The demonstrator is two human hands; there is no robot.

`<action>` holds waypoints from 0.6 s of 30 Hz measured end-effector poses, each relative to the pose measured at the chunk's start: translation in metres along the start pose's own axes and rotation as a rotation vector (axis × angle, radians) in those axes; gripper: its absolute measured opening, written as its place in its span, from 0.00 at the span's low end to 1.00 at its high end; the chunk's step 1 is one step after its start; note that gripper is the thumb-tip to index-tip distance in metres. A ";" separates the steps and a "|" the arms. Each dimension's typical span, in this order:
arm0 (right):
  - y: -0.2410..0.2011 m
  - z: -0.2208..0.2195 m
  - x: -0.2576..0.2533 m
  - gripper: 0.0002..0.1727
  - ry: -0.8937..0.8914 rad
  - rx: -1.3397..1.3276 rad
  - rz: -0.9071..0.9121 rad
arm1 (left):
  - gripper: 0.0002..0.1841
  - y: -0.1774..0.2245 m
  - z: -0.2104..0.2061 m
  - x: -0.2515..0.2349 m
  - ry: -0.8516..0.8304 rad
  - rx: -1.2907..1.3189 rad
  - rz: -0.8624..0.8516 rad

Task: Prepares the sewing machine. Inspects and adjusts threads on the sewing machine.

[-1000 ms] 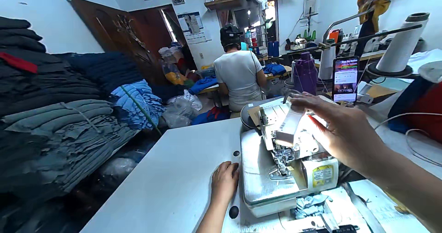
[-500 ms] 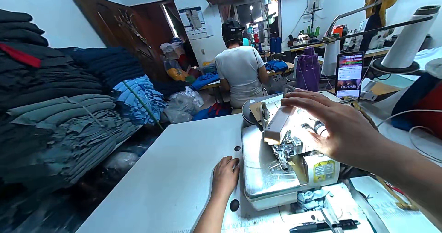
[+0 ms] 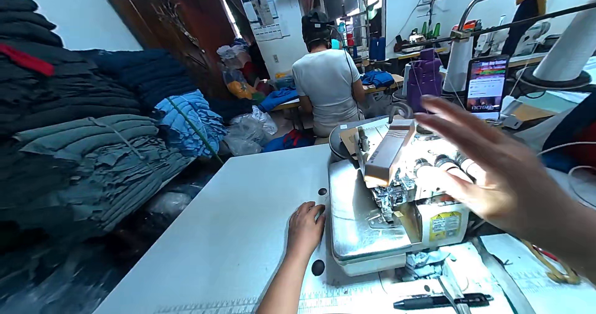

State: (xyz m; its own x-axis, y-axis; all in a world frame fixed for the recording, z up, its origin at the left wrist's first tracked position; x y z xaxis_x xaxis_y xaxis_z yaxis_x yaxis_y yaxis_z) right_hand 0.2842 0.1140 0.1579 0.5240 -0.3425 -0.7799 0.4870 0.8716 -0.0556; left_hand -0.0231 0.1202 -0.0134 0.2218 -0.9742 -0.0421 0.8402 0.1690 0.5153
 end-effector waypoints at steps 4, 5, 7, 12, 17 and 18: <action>0.016 0.023 0.054 0.18 0.166 -0.030 -0.045 | 0.16 0.002 0.005 0.005 0.017 -0.003 -0.031; 0.021 0.029 0.073 0.16 0.187 -0.001 -0.064 | 0.15 0.003 0.003 0.006 0.027 0.004 -0.054; 0.031 0.036 0.109 0.14 0.185 0.073 -0.158 | 0.15 0.001 -0.001 0.007 0.070 0.001 -0.112; 0.051 0.032 0.183 0.17 0.150 0.127 -0.672 | 0.15 -0.004 -0.006 0.008 0.114 -0.100 -0.176; 0.040 0.003 0.184 0.15 0.115 -0.073 -0.834 | 0.15 -0.001 -0.007 0.011 0.128 -0.132 -0.177; 0.038 -0.005 0.178 0.17 0.113 -0.087 -0.831 | 0.15 -0.001 -0.007 0.012 0.129 -0.134 -0.173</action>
State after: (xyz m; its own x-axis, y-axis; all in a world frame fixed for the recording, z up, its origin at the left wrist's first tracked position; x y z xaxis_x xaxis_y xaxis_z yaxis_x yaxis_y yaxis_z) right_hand 0.3926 0.0883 0.0134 -0.0569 -0.8515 -0.5213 0.6249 0.3768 -0.6837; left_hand -0.0183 0.1094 -0.0202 0.1227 -0.9648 -0.2327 0.9275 0.0280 0.3729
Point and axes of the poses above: each hand's wrist, its own x-axis away from the middle knuckle, its own z-axis out of the back of the hand, y = z × x, the point moved 1 cm from there along -x, towards the middle knuckle, and after that the axes turned 3 degrees about -y, right-handed, at the moved point
